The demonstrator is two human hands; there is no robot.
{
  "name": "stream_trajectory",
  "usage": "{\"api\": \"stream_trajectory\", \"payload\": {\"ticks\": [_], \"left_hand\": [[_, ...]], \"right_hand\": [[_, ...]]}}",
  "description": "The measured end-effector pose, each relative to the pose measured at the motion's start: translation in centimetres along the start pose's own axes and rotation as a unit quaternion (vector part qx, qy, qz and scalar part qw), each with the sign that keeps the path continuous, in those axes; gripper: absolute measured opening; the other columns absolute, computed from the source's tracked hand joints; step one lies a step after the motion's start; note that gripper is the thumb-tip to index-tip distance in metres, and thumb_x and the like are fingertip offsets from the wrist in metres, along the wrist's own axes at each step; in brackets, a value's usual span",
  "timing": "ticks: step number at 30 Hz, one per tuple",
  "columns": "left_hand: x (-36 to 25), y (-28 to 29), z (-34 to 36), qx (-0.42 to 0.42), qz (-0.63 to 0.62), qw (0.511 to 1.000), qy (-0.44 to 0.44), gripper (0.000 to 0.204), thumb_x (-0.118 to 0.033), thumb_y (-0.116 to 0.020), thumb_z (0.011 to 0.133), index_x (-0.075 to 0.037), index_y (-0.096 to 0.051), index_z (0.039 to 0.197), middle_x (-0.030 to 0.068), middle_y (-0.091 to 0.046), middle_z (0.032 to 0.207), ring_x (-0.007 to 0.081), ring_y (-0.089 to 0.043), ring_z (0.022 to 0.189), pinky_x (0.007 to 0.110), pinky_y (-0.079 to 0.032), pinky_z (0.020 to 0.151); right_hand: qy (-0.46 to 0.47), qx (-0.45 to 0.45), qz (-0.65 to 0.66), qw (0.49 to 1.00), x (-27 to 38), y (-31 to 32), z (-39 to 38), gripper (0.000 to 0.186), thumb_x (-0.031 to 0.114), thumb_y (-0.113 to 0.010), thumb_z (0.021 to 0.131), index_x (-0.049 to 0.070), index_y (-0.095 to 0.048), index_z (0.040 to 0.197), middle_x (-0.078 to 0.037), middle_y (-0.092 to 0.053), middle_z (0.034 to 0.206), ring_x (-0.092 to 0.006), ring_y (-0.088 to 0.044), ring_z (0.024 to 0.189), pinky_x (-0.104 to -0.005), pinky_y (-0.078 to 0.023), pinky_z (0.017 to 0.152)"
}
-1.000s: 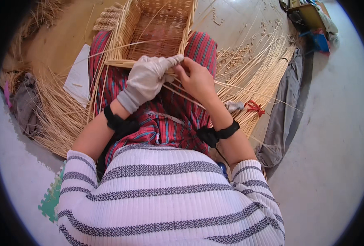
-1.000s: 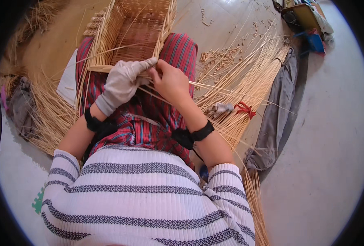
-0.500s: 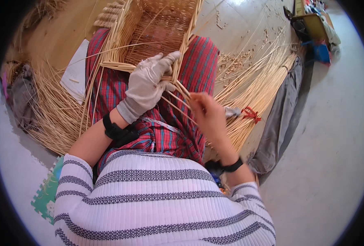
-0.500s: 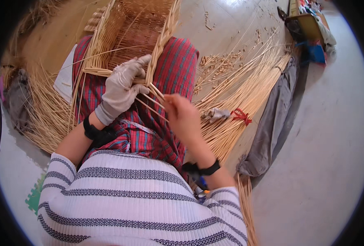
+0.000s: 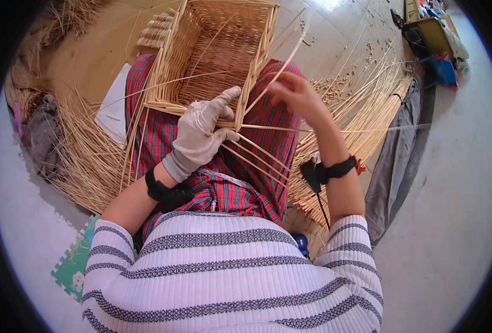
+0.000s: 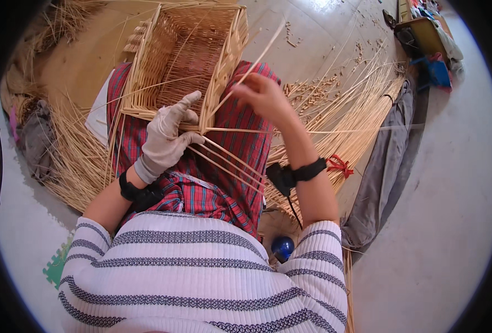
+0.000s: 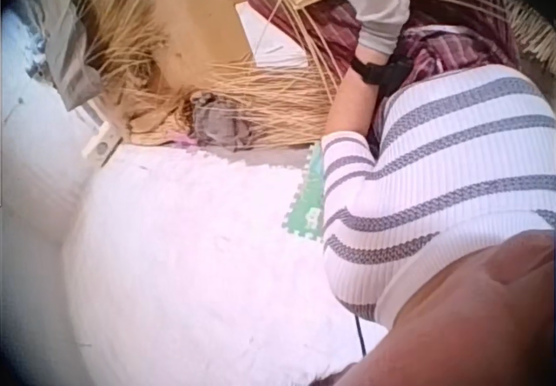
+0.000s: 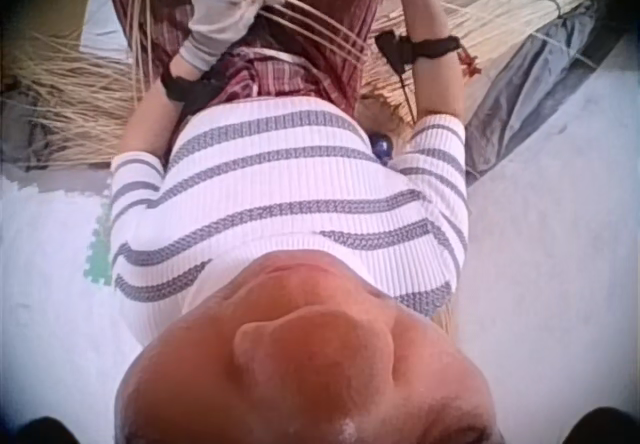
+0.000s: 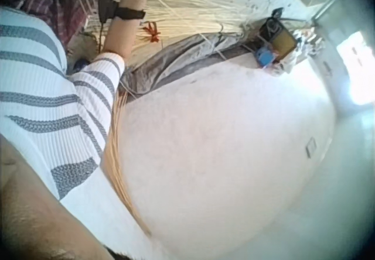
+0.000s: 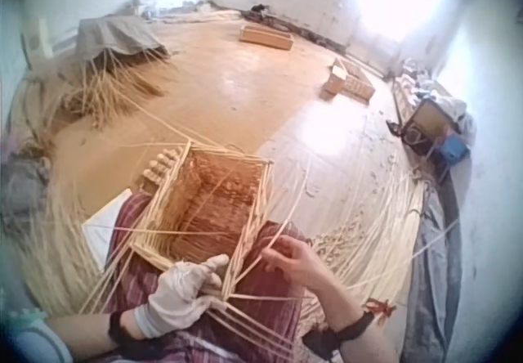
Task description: The person is weaving a wicker basket, trimming excess strands with pliers, and measuring the basket's dimensions.
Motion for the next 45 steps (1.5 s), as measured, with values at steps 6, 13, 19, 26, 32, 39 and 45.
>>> {"api": "stream_trajectory", "payload": {"ticks": [6, 13, 19, 26, 32, 39, 45], "left_hand": [[0.2, -0.5, 0.1, 0.032, 0.016, 0.999, 0.000, 0.089, -0.007, -0.086, 0.067, -0.012, -0.050, 0.148, 0.0049, -0.065, 0.088, 0.0225, -0.062, 0.089, 0.034, -0.052, 0.085], [-0.5, 0.2, 1.7, 0.028, 0.021, 0.999, -0.033, 0.091, -0.002, -0.082, 0.071, -0.014, -0.044, 0.153, 0.0040, -0.063, 0.087, 0.0204, -0.063, 0.092, 0.032, -0.051, 0.088], [2.8, 0.1, 9.7, 0.050, -0.041, 0.996, 0.056, 0.083, -0.029, -0.079, 0.085, -0.007, -0.037, 0.153, 0.0152, -0.060, 0.125, 0.0227, -0.063, 0.112, 0.035, -0.050, 0.100], [6.2, -3.8, 14.3, 0.139, -0.063, 0.984, 0.093, 0.106, -0.037, -0.083, 0.079, 0.002, -0.022, 0.157, 0.0197, -0.050, 0.146, 0.0242, -0.057, 0.127, 0.032, -0.046, 0.106], [7.0, -4.7, 14.2, 0.136, -0.116, 0.982, 0.058, 0.089, -0.028, -0.078, 0.084, 0.001, -0.031, 0.154, 0.0211, -0.050, 0.149, 0.0290, -0.050, 0.136, 0.033, -0.038, 0.115], [6.1, -3.0, 13.2, 0.161, -0.182, 0.970, -0.007, 0.086, -0.020, -0.075, 0.087, 0.004, -0.027, 0.155, 0.0233, -0.043, 0.154, 0.0264, -0.041, 0.143, 0.031, -0.033, 0.117], [5.2, -3.5, 13.0, 0.098, -0.107, 0.989, -0.007, 0.090, -0.026, -0.075, 0.085, 0.000, -0.027, 0.156, 0.0246, -0.049, 0.148, 0.0320, -0.050, 0.137, 0.033, -0.040, 0.113]], "right_hand": [[0.069, -0.099, 0.158, 0.980, 1.0, 2.4, 1.3, 0.019, 0.017, -0.071, 0.096, 0.004, -0.059, 0.103, -0.003, -0.064, 0.087, -0.0105, -0.066, 0.082, -0.0245, -0.058, 0.071], [0.132, -0.038, 0.082, 0.987, 3.6, -0.1, 4.7, 0.020, 0.015, -0.072, 0.095, 0.001, -0.057, 0.096, -0.004, -0.063, 0.080, -0.0115, -0.066, 0.073, -0.0263, -0.057, 0.064], [0.137, -0.072, -0.028, 0.988, 5.6, -0.5, 4.7, 0.024, 0.020, -0.076, 0.092, 0.000, -0.061, 0.090, -0.006, -0.065, 0.076, -0.0122, -0.066, 0.070, -0.0273, -0.055, 0.063], [0.260, -0.358, -0.340, 0.830, 8.1, -0.3, 0.9, 0.038, 0.040, -0.081, 0.081, 0.005, -0.066, 0.089, -0.010, -0.067, 0.073, -0.0305, -0.066, 0.070, -0.0393, -0.052, 0.065], [0.164, -0.222, -0.373, 0.886, 2.3, -7.9, -1.7, 0.043, 0.040, -0.077, 0.079, 0.004, -0.057, 0.086, -0.015, -0.061, 0.077, -0.0346, -0.063, 0.076, -0.0456, -0.049, 0.069], [0.183, -0.166, -0.393, 0.886, 1.6, -8.5, -1.9, 0.040, 0.034, -0.075, 0.082, 0.002, -0.055, 0.092, -0.017, -0.064, 0.079, -0.0364, -0.065, 0.076, -0.0460, -0.050, 0.070], [0.103, -0.150, -0.326, 0.928, 8.0, 2.8, 1.3, 0.033, 0.044, -0.072, 0.088, 0.022, -0.072, 0.112, -0.007, -0.073, 0.105, -0.0316, -0.069, 0.099, -0.0416, -0.054, 0.081]]}}
Point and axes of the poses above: each hand's wrist, its own z-axis towards the middle knuckle, its own y-axis out of the back of the hand, x = y × z, the point moved 5 cm from there along z, towards the middle knuckle
